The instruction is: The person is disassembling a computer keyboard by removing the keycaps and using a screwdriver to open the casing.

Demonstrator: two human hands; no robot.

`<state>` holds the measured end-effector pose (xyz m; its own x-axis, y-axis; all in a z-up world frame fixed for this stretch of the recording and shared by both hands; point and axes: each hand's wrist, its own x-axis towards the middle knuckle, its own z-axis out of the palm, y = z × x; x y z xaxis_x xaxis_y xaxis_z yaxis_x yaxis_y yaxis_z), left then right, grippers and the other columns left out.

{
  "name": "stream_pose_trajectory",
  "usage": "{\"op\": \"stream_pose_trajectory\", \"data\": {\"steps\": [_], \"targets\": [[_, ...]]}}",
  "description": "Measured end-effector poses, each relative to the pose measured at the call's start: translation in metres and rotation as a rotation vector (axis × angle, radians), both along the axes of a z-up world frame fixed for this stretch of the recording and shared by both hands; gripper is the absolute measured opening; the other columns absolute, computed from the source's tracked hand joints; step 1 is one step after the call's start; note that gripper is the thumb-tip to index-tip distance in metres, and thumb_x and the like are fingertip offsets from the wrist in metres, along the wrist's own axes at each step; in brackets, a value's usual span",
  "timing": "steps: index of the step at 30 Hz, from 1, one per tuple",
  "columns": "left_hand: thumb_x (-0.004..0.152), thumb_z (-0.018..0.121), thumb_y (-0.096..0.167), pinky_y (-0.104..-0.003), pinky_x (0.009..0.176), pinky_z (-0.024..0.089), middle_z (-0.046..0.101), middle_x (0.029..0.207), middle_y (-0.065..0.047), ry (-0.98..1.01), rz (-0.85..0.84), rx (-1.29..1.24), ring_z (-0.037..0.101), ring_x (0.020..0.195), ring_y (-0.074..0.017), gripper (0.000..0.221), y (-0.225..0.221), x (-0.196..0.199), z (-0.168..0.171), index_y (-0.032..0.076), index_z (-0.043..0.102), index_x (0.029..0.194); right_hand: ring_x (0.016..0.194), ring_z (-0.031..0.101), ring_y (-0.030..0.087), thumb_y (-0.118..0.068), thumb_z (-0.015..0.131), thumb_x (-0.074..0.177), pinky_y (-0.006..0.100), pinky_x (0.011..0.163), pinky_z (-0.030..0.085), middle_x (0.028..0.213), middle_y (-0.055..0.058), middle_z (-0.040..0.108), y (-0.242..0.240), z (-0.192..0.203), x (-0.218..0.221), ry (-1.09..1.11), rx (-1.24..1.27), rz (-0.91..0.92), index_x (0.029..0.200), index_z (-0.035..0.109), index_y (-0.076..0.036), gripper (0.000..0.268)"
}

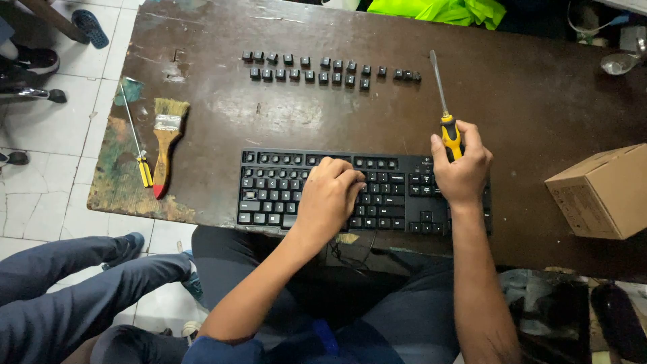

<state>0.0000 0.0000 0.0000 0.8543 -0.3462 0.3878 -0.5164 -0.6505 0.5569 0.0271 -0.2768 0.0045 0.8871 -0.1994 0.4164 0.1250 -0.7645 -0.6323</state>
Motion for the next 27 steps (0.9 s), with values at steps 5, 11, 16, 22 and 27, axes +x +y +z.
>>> {"op": "stream_pose_trajectory", "data": {"steps": [5, 11, 16, 22, 27], "targets": [[0.092, 0.08, 0.013, -0.044, 0.08, 0.058, 0.077, 0.09, -0.01, 0.106, -0.119, -0.084, 0.073, 0.089, -0.0343, 0.004, -0.006, 0.044, 0.005, 0.011, 0.081, 0.095, 0.079, 0.073, 0.036, -0.009, 0.079, 0.104, 0.043, 0.06, 0.055, 0.09, 0.018, 0.073, 0.001, 0.002, 0.0, -0.011, 0.006, 0.004, 0.125, 0.069, -0.001, 0.025], [0.078, 0.089, 0.026, -0.049, 0.078, 0.063, 0.08, 0.075, -0.009, 0.335, -0.068, 0.04, 0.079, 0.083, -0.0396, 0.008, -0.041, 0.168, -0.052, 0.022, 0.085, 0.084, 0.079, 0.073, 0.035, -0.008, 0.078, 0.106, 0.041, 0.06, 0.055, 0.092, 0.018, 0.072, 0.002, 0.004, -0.002, 0.0, 0.038, 0.004, 0.127, 0.068, 0.001, 0.024], [0.078, 0.09, 0.027, -0.047, 0.084, 0.065, 0.081, 0.078, -0.009, 0.496, -0.05, 0.136, 0.08, 0.089, -0.0371, 0.009, -0.037, 0.178, -0.041, 0.029, 0.087, 0.087, 0.079, 0.073, 0.035, -0.01, 0.077, 0.108, 0.041, 0.06, 0.056, 0.092, 0.018, 0.072, 0.0, 0.003, 0.0, 0.021, 0.032, 0.001, 0.128, 0.067, 0.002, 0.026], [0.073, 0.096, 0.024, -0.051, 0.082, 0.062, 0.081, 0.082, -0.01, 0.412, -0.176, 0.089, 0.08, 0.087, -0.037, 0.035, -0.024, 0.166, -0.008, 0.018, 0.086, 0.106, 0.08, 0.073, 0.034, -0.012, 0.076, 0.109, 0.041, 0.059, 0.057, 0.093, 0.017, 0.072, 0.001, 0.004, 0.0, 0.014, 0.024, 0.016, 0.128, 0.067, 0.002, 0.026], [0.075, 0.094, 0.023, -0.05, 0.083, 0.067, 0.08, 0.091, -0.011, 0.291, -0.229, 0.294, 0.08, 0.092, -0.0373, 0.023, -0.031, 0.169, -0.01, 0.019, 0.087, 0.097, 0.077, 0.072, 0.032, -0.013, 0.077, 0.108, 0.04, 0.057, 0.056, 0.09, 0.016, 0.071, 0.001, 0.004, -0.001, 0.03, 0.028, 0.007, 0.128, 0.067, 0.0, 0.025]]}}
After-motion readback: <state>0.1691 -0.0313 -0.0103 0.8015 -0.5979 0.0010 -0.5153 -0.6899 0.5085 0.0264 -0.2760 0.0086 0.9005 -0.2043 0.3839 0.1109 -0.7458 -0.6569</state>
